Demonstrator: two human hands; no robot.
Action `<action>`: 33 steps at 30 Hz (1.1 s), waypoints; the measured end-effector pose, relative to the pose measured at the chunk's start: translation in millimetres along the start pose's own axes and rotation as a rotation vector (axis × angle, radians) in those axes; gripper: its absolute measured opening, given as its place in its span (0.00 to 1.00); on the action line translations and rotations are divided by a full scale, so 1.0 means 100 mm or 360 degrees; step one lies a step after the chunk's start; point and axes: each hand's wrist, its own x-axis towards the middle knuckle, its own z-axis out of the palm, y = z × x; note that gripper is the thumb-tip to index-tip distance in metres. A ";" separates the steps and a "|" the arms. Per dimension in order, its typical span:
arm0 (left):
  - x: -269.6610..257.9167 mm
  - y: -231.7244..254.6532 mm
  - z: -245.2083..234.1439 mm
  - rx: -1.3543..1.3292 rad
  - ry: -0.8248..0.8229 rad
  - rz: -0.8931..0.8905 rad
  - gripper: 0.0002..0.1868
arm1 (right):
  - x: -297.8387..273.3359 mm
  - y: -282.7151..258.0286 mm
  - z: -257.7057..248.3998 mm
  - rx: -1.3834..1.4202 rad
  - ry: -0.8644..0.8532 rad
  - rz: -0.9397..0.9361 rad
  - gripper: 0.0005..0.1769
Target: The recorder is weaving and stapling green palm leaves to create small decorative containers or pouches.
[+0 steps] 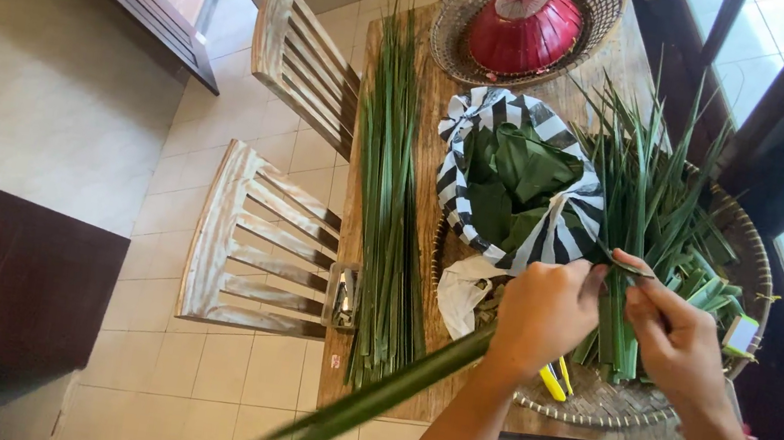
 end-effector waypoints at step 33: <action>0.09 0.03 0.21 0.0049 0.0086 0.0063 0.13 | 0.01 -0.15 0.10 0.0171 0.0157 -0.0001 0.27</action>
